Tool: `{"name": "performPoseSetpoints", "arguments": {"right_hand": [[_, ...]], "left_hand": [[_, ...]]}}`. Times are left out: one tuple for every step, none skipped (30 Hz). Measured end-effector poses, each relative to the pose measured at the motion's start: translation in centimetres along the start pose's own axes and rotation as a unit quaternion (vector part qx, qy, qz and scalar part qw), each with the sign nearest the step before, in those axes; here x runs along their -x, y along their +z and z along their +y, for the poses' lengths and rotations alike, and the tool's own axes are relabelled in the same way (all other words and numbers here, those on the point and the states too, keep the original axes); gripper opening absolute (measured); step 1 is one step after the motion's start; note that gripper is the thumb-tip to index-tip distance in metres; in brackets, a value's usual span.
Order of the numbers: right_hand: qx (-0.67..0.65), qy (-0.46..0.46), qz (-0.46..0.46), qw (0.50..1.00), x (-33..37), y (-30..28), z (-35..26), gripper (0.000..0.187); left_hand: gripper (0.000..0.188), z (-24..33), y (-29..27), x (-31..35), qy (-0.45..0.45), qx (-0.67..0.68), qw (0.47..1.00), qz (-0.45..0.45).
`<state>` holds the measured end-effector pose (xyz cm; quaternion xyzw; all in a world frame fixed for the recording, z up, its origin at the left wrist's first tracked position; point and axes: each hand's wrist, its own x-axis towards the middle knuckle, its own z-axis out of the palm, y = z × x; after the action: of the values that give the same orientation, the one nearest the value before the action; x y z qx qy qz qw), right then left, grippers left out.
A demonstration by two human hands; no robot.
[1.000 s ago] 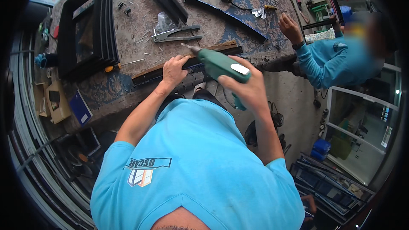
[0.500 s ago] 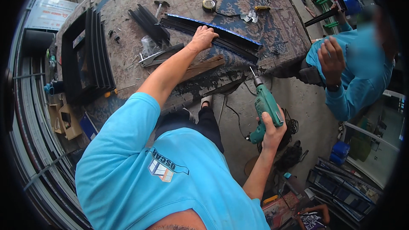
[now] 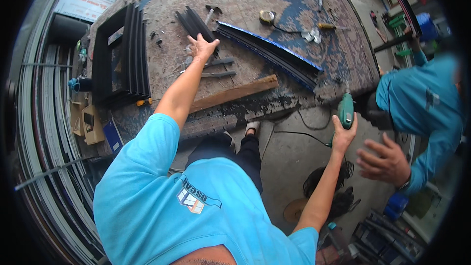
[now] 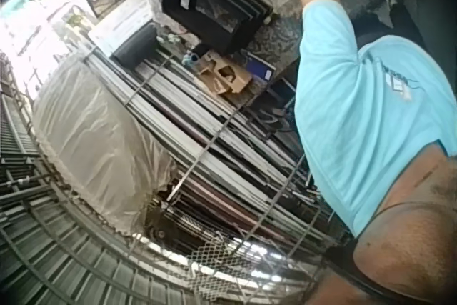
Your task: Assemble aluminum and plastic window frames using a drill, screwdriver, and corner brackets.
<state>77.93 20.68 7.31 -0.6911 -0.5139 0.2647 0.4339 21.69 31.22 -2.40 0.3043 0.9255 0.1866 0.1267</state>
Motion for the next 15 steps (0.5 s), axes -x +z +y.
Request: {"name": "performPoseSetpoints", "arguments": {"right_hand": [[0.050,-0.056,0.010,0.997,-2.4,0.1,3.3,0.081],[0.083,-0.055,0.021,0.995,-3.8,1.6,3.9,0.083],[0.112,-0.059,0.034,0.991,-5.2,3.2,4.1,0.085],[0.159,-0.079,0.050,0.983,-7.0,3.7,6.3,0.086],[0.210,-0.095,0.077,0.970,-8.5,3.6,8.7,0.086],[0.240,-0.043,0.082,0.966,-9.2,5.2,9.1,0.089],[0.269,0.010,0.086,0.959,-9.6,6.5,9.4,0.091],[0.288,0.043,0.079,0.953,-10.0,7.0,10.1,0.095],[0.308,0.078,0.068,0.946,-10.2,7.6,10.4,0.098],[0.324,0.096,0.060,0.939,-9.9,8.1,10.6,0.103],[0.334,0.109,0.045,0.935,-9.7,9.2,10.0,0.107],[0.331,0.115,0.020,0.936,-9.8,10.9,9.1,0.110],[0.330,0.120,-0.005,0.936,-9.8,12.6,8.3,0.112],[0.330,0.109,-0.018,0.938,-9.8,13.4,8.3,0.116],[0.322,0.106,-0.016,0.941,-9.9,13.4,8.9,0.116]], "left_hand": [[0.088,0.3,-0.3,-0.5,-0.020,0.001,0.997,-0.070],[0.093,0.6,-1.3,-0.8,-0.031,-0.040,0.989,-0.142],[0.094,1.0,-1.8,-0.5,-0.045,-0.061,0.989,-0.125],[0.093,1.4,-1.3,-0.7,-0.030,-0.065,0.992,-0.099],[0.083,2.7,-0.3,0.1,-0.008,-0.061,0.996,-0.064],[0.079,2.6,0.1,-0.6,-0.023,-0.072,0.995,-0.070],[0.067,2.4,0.2,-1.2,-0.034,-0.064,0.996,-0.056],[0.061,2.8,0.0,-1.1,-0.032,-0.060,0.997,-0.047],[0.052,2.8,-0.2,-1.2,-0.033,-0.037,0.998,-0.044],[0.053,3.0,-0.5,-1.1,-0.055,0.018,0.996,-0.073],[0.053,1.8,-0.7,-1.9,-0.079,0.076,0.994,-0.030],[0.048,-0.9,-1.4,-3.6,-0.088,0.153,0.984,-0.030],[0.043,-3.4,-2.4,-5.1,-0.092,0.230,0.968,-0.029],[0.036,-4.7,-3.1,-5.7,-0.101,0.348,0.931,-0.046],[0.029,-5.4,-3.8,-5.8,-0.103,0.461,0.878,-0.072]]}}
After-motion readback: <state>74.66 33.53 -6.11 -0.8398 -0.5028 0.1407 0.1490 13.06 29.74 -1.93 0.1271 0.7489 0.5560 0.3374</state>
